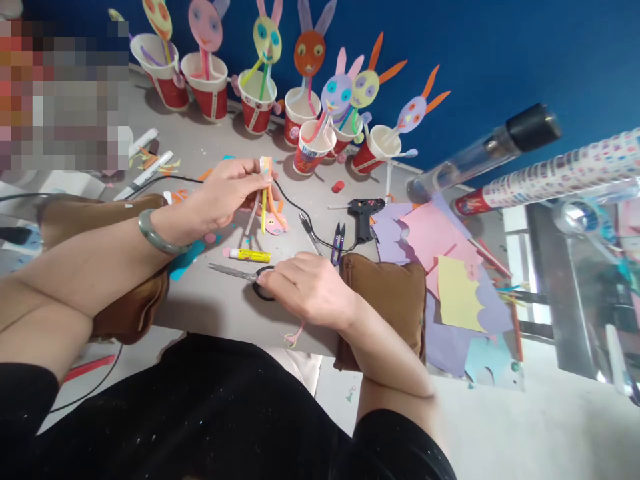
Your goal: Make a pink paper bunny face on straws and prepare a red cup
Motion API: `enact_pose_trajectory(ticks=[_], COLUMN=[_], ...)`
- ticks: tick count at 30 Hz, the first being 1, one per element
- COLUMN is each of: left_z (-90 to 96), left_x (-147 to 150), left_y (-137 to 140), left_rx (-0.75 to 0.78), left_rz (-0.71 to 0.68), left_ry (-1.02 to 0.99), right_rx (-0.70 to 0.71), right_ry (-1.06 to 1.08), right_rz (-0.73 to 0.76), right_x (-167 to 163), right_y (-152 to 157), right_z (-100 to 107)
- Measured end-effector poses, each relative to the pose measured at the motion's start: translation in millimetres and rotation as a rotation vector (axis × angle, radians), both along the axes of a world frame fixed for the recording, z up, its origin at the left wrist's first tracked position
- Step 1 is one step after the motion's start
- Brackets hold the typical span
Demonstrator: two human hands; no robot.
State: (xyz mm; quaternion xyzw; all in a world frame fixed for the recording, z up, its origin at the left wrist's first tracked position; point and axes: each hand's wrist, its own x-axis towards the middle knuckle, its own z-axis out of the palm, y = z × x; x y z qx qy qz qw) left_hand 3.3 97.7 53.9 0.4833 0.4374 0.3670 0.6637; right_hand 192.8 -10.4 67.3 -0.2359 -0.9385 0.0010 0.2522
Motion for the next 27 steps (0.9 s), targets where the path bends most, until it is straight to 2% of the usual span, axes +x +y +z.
enact_pose_trajectory(ticks=[3, 5, 8, 11, 16, 22, 27], left_z=[0.9, 0.7, -0.2, -2.6, -6.4, -1.1, -2.7], left_x=[-1, 0, 2, 3, 3, 1, 2], left_y=[1, 1, 0, -1, -3, -1, -2], left_rx=[-0.011, -0.004, 0.013, 0.045, 0.103, 0.097, 0.095], left_rz=[0.014, 0.017, 0.025, 0.022, 0.011, 0.038, 0.012], left_ry=[0.016, 0.009, -0.009, -0.028, -0.041, 0.0, -0.054], right_rx=[-0.215, -0.321, -0.448, -0.518, -0.461, -0.523, -0.489], right_ry=[-0.037, 0.008, 0.193, 0.363, 0.474, 0.554, 0.606], right_rz=[-0.009, -0.164, -0.466, -0.622, -0.646, -0.631, -0.673], right_x=[-2, 0, 3, 4, 0, -2, -1], right_y=[-3, -1, 6, 13, 16, 13, 11], right_z=[2, -2, -10, -16, -20, -20, -20])
